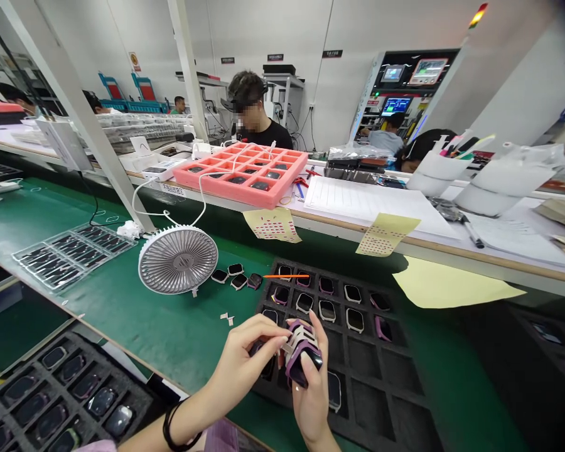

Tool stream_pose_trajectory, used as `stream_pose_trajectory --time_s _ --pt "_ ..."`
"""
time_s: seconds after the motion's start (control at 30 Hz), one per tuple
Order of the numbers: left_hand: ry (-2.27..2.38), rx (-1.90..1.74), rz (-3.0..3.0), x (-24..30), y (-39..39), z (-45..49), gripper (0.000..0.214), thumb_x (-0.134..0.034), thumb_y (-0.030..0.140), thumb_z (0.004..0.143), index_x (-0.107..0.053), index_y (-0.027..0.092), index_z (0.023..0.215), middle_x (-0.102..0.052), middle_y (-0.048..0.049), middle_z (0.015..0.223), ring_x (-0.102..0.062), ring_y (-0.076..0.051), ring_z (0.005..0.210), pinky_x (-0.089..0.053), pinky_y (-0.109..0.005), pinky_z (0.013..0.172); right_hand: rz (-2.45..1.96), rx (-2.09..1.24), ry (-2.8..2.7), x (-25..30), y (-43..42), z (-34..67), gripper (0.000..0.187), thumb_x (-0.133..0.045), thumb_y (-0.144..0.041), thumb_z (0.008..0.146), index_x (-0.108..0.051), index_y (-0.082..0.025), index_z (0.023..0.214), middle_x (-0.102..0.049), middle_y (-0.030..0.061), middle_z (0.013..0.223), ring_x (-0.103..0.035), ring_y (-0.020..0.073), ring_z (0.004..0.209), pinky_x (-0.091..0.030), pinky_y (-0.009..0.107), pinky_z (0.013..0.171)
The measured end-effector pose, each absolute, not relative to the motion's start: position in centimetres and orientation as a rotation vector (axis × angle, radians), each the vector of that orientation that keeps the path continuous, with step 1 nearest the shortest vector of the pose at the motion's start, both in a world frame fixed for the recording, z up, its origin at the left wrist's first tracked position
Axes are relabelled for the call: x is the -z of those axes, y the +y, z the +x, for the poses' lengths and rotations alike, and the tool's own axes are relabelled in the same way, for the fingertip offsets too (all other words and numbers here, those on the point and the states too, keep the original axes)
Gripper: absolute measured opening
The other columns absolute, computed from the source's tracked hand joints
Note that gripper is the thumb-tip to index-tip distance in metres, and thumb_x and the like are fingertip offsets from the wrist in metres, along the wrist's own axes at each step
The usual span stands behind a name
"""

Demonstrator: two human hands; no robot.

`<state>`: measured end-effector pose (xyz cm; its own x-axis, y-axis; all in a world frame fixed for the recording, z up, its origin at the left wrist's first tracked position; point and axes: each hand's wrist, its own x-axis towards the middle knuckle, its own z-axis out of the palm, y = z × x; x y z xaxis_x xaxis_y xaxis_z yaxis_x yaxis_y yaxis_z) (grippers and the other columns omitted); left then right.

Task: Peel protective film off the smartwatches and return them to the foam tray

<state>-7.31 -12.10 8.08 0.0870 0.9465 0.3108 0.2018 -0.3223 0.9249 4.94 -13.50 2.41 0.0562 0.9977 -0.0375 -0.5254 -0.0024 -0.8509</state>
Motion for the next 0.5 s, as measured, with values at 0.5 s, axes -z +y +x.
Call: stream_pose_trajectory --time_s 0.5 --pt "1.079 -1.215 1.634 -7.4 -12.5 -7.0 0.022 -0.056 0.029 0.087 -0.072 0.022 0.101 -0.062 -0.0058 0.082 -0.057 -0.013 0.076 -0.046 -0.022 0.068 -0.914 -1.302 -0.79 -1.2 -13.4 4.7 0.067 -0.056 -0.045 0.082 -0.03 -0.029 0.141 -0.047 0.0085 0.13 -0.045 0.0266 0.119 -0.034 0.045 0.102"
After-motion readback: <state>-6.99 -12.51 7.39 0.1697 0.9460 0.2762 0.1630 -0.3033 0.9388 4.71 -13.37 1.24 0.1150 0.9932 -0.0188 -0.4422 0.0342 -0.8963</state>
